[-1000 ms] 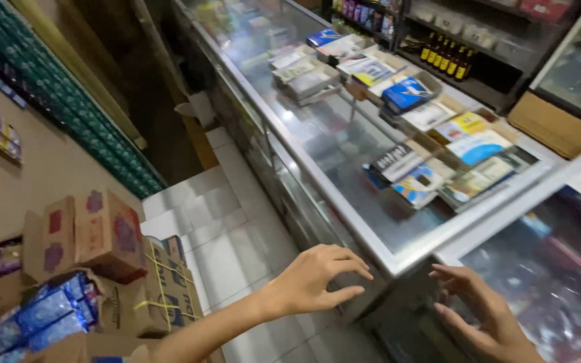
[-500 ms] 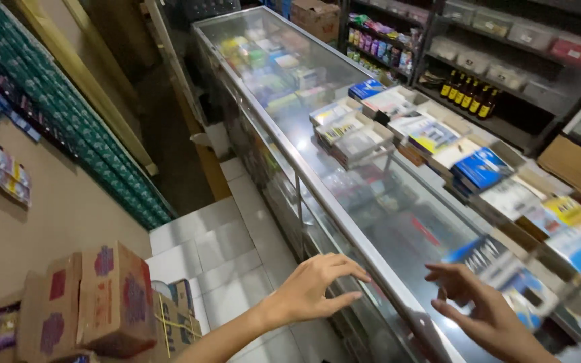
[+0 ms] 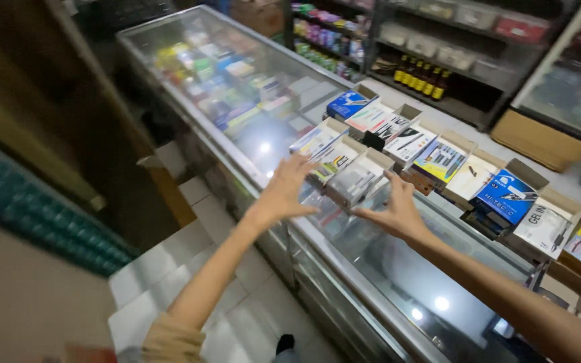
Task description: Organizing and arranging boxes of pens and other stationery items on a display counter.
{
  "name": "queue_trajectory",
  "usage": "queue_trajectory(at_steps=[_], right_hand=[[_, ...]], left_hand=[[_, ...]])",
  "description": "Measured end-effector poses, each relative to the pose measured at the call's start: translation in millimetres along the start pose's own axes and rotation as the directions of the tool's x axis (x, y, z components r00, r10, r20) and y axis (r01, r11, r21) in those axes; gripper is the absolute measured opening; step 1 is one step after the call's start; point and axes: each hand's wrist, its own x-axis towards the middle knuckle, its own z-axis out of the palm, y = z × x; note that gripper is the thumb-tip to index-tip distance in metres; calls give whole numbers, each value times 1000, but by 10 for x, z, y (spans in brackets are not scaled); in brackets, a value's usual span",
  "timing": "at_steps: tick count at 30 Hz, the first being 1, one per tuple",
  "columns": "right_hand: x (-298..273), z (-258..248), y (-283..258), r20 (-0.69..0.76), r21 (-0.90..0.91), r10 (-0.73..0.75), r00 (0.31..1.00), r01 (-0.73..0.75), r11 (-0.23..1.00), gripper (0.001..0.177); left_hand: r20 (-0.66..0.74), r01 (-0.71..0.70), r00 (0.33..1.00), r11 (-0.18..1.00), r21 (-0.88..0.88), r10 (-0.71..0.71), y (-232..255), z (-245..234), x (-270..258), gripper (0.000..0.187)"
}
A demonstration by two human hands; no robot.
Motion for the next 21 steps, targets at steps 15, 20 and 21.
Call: queue_trajectory(at_steps=[15,20,21], right_hand=[[323,359,120,-170,-316,183,968,-230,920,110],[-46,119,-180,-295,-239,139,945,-214,947,103],[-150,50,-183,-317,-233,95,944,-175,957,106]], left_hand=[[450,-421,807,907,-17,383,-1185,184,1558,111],[388,-513,771,854,-92,505,-827,-242,1568,109],[356,-504,784,856,-115,509,-689,-336,1560,109]])
